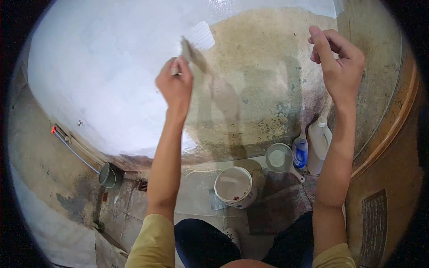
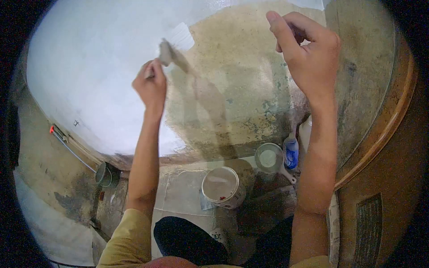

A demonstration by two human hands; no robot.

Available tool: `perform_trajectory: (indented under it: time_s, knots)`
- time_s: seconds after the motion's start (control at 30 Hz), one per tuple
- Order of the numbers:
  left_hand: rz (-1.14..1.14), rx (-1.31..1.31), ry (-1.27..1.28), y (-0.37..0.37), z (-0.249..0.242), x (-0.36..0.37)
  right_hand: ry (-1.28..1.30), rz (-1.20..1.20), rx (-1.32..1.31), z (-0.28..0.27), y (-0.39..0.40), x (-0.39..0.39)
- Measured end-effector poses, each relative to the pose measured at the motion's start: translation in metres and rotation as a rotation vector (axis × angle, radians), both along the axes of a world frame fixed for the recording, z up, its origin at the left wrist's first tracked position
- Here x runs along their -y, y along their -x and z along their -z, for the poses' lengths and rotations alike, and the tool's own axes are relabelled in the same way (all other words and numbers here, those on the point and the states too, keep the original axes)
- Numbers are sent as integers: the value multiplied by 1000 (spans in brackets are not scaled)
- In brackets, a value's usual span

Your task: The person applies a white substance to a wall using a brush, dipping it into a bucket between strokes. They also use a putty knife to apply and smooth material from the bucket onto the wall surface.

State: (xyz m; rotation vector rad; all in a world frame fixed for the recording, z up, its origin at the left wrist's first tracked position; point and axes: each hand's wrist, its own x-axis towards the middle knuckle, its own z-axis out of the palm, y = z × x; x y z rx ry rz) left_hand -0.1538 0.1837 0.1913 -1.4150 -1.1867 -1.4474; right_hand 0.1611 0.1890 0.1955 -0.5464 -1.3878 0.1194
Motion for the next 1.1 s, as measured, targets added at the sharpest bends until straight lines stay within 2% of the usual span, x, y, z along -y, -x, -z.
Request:
perform_trajectory:
  time_s: [0.1,0.17,0.2,0.27,0.37,0.57,0.63,0.67,0.77,0.8,0.87,1.0,1.07,1.1]
  knots:
    - [7,-86,-14,-24,10,-20,-13,2,14,-3,2,5]
    - [140,86,183,-48,4,-11,-19,-7,11,-4,4,8]
    - [142,89,177,-53,0,-11,-55,-32,-26,-6,6,8]
    - [436,201,158,-58,-7,-14,-84,-61,-66,-6,7,9]
    - [499,304,154,-29,-3,-24,-45,-95,-87,-6,5,9]
    - [408,427,121,30,35,14,-31,-94,-62,-6,1,15]
    - [254,433,102,33,36,25,-66,-99,-61,-7,0,14]
    - [250,430,102,34,34,26,-66,-103,-64,-6,0,13]
    - [80,235,73,33,26,18,-62,-121,-89,-5,2,11]
    - [88,68,-61,27,26,7,-51,-106,-79,-6,3,12]
    - [13,-13,33,7,29,1,-44,-87,-68,-7,6,15]
    - [58,-154,-15,-26,46,-19,-64,-46,-11,-9,4,18]
    - [288,133,248,-47,43,-7,-73,-34,8,-10,2,17]
    - [380,202,262,-51,38,-2,-108,-46,-17,-10,2,17]
